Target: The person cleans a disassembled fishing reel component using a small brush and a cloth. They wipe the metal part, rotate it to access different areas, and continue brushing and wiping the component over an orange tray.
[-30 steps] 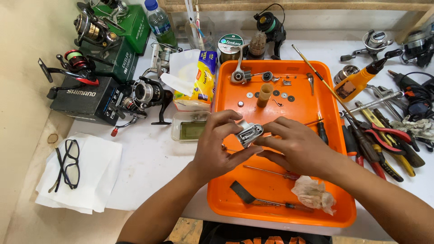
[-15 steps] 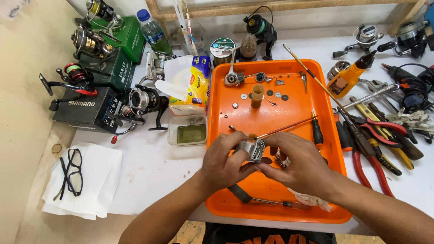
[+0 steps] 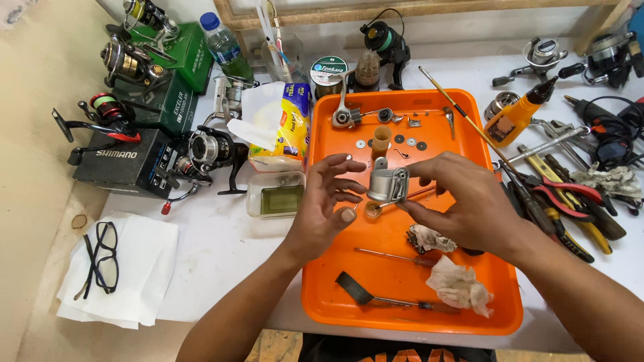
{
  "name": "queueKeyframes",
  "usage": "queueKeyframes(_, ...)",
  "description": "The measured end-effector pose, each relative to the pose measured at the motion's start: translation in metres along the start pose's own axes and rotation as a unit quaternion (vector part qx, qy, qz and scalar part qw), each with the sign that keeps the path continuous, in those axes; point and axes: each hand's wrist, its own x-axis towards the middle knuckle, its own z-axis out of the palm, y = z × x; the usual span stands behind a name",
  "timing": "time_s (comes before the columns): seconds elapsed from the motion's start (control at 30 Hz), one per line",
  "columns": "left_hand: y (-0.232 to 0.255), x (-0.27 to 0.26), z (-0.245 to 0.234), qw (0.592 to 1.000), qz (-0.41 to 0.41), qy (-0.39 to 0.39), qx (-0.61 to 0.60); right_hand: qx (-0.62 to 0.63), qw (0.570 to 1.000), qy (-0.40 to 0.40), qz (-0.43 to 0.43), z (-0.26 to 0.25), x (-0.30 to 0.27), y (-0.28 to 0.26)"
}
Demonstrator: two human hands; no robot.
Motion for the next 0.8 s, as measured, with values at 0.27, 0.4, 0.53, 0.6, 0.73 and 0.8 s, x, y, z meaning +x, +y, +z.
queueKeyframes(0.27,-0.018,0.001,-0.002,0.984,-0.042,-0.003,-0.172,-0.062,0.973,-0.063,-0.214,0.029,0.040,-0.014)
queueKeyframes(0.4,-0.018,0.005,-0.008,0.989,-0.053,0.032,-0.131,-0.070,0.971,-0.083,-0.214,0.029,0.055,-0.017)
queueKeyframes(0.53,-0.017,0.006,-0.007,0.977,-0.077,0.071,-0.187,-0.043,0.980,-0.081,-0.178,0.023,0.063,-0.009)
queueKeyframes(0.6,-0.011,0.007,-0.007,0.970,-0.084,0.083,-0.214,-0.036,0.983,-0.082,-0.162,0.014,0.066,0.000)
queueKeyframes(0.73,-0.007,0.012,-0.014,0.952,-0.111,0.133,-0.252,-0.070,0.991,-0.064,-0.090,-0.007,0.077,0.017)
queueKeyframes(0.8,-0.008,0.013,-0.018,0.947,-0.103,0.139,-0.271,-0.094,0.994,-0.043,-0.019,-0.010,0.080,0.030)
